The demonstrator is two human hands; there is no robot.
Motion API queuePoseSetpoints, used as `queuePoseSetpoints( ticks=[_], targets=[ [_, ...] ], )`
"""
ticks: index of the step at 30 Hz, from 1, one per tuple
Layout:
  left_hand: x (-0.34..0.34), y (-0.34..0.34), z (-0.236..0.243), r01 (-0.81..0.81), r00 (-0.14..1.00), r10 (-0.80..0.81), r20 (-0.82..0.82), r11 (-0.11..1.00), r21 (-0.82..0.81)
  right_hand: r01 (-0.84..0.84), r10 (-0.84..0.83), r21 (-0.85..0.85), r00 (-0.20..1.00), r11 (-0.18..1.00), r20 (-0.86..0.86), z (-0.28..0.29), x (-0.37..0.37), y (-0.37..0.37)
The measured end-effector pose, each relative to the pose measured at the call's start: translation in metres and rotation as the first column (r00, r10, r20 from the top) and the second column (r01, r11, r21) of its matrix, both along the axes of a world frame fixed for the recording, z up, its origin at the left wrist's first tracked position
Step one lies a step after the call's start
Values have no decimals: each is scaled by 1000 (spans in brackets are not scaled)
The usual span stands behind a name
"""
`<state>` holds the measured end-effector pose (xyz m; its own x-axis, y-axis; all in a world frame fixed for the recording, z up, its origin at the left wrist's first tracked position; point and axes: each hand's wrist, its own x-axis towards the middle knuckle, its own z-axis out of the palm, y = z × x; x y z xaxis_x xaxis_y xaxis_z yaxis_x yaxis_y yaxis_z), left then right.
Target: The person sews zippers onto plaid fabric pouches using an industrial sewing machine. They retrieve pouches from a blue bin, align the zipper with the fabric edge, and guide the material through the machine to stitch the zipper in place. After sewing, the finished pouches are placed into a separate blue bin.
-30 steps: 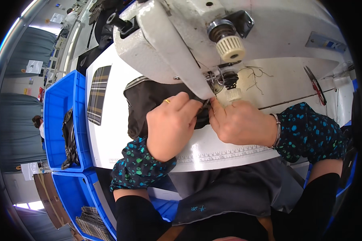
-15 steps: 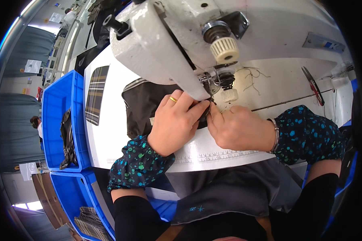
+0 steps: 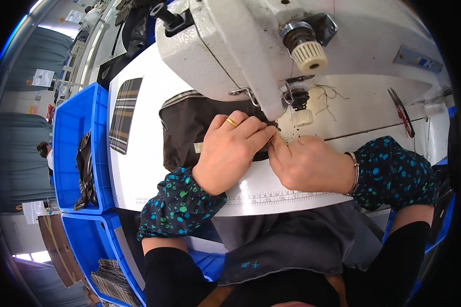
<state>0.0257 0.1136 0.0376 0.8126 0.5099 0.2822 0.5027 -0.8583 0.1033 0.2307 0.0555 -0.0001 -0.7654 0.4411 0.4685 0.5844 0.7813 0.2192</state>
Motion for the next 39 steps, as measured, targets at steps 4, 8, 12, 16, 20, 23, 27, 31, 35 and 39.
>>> queuePoseSetpoints(
  ticks=[4, 8, 12, 16, 20, 23, 27, 31, 35, 39],
  targets=[
    [-1, 6, -7, -13, 1000, 13, -17, 1000, 3, 12, -12, 20, 1000, 1000, 8, -2, 0, 2],
    [-2, 14, -11, -33, 999, 33, -2, 999, -34, 26, -26, 33, 999, 999, 18, -1, 0, 7],
    [1, 14, -11, -38, 998, 37, 60, 999, 11, 15, -15, 6, 1000, 1000, -15, 0, 0, 8],
    [1, 0, -2, -106, 994, 104, 36, 993, 58, 28, -28, -5, 1000, 1000, 3, -1, 2, 4],
    [-2, -4, 3, -76, 997, 72, 29, 979, 187, 29, -29, -1, 999, 1000, -17, -1, 0, 1],
    [0, -6, -3, -25, 999, 17, 35, 970, 241, 6, -6, -15, 1000, 1000, -27, 2, 0, 0],
    [3, -7, -9, 0, 1000, -2, 9, 984, 180, 1, -1, -22, 1000, 1000, -6, -1, -2, -5],
    [3, -3, -14, 0, 1000, -3, 16, 985, 171, 12, -13, -24, 1000, 1000, -26, -2, -4, -5],
    [7, 10, -16, -11, 998, 1, 56, 985, 174, 49, -48, 25, 998, 998, -43, -4, -3, 4],
    [6, 19, -21, -24, 996, 10, 85, 986, 165, 80, -83, -39, 992, 996, -90, -5, -4, 13]
  ],
)
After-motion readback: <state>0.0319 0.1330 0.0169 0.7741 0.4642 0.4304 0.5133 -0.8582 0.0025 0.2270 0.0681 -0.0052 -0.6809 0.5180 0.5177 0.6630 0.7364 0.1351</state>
